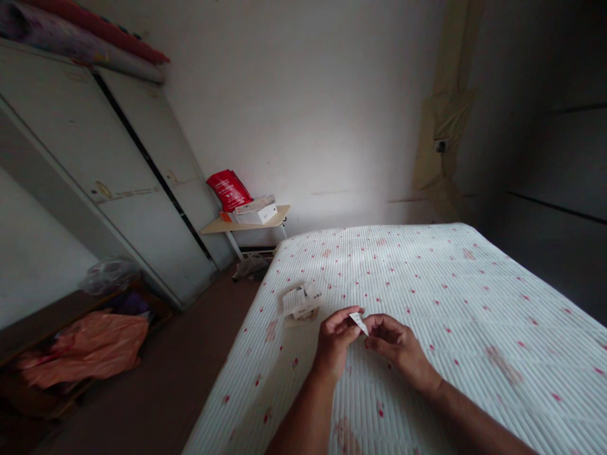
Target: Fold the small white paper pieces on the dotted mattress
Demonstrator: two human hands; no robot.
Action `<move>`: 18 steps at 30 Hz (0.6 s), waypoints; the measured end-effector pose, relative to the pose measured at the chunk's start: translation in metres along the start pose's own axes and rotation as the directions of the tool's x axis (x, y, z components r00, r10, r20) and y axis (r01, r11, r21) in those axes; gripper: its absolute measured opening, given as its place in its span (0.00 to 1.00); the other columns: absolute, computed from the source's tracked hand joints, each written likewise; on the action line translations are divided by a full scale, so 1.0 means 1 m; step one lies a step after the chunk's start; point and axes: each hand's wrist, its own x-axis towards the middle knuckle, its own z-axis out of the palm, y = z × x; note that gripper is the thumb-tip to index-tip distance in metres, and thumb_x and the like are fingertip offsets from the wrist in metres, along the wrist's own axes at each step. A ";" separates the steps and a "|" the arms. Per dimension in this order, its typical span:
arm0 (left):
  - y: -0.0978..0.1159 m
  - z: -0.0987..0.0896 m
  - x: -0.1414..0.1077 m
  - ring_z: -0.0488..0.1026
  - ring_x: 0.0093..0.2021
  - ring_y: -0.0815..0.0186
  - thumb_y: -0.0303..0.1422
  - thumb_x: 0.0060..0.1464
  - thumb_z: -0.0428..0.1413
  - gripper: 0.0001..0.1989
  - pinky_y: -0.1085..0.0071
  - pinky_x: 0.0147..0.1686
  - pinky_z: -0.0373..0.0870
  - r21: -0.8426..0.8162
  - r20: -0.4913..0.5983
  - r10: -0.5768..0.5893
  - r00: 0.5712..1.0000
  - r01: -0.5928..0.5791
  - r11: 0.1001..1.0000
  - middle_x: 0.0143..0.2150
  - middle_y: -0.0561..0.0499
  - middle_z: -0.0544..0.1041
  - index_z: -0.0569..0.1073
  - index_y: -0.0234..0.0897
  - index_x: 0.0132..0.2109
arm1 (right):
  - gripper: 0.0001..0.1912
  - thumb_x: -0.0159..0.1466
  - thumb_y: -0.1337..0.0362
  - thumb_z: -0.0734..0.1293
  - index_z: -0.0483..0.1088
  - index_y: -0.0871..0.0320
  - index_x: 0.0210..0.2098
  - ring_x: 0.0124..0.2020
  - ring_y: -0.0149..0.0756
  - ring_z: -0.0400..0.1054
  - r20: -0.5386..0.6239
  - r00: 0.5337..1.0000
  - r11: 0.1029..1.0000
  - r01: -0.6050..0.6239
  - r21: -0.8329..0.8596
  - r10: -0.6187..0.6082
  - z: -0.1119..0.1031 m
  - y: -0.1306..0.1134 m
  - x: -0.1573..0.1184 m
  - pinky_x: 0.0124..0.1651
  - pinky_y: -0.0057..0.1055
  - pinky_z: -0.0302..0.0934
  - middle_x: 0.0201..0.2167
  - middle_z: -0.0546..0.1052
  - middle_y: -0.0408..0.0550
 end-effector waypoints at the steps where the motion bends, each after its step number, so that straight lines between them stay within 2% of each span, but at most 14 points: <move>1: 0.000 0.000 0.000 0.73 0.41 0.60 0.30 0.39 0.62 0.20 0.66 0.43 0.65 0.003 -0.004 0.000 1.000 0.000 1.000 0.43 0.41 0.77 0.76 0.31 0.43 | 0.09 0.53 0.61 0.67 0.69 0.59 0.32 0.31 0.32 0.64 -0.004 1.000 1.000 -0.003 -0.002 0.003 0.000 0.000 0.000 0.35 0.28 0.60 0.28 0.70 0.44; 13: 0.000 0.003 0.000 0.73 0.40 0.61 0.27 0.38 0.60 0.16 0.68 0.41 0.66 0.016 -0.043 -0.005 0.999 0.005 1.000 0.40 0.43 0.78 0.75 0.31 0.40 | 0.09 0.53 0.61 0.67 0.68 0.59 0.33 0.30 0.32 0.63 0.005 1.000 1.000 0.006 -0.015 -0.006 0.001 0.002 0.001 0.35 0.29 0.60 0.28 0.69 0.44; 18: -0.001 0.004 -0.001 0.73 0.40 0.61 0.27 0.40 0.58 0.16 0.69 0.41 0.66 0.050 -0.063 0.010 0.998 -0.007 0.999 0.39 0.45 0.78 0.75 0.32 0.41 | 0.12 0.56 0.63 0.65 0.65 0.58 0.40 0.34 0.33 0.65 0.018 0.998 0.993 0.056 -0.107 -0.054 0.002 0.004 -0.001 0.38 0.30 0.61 0.32 0.70 0.45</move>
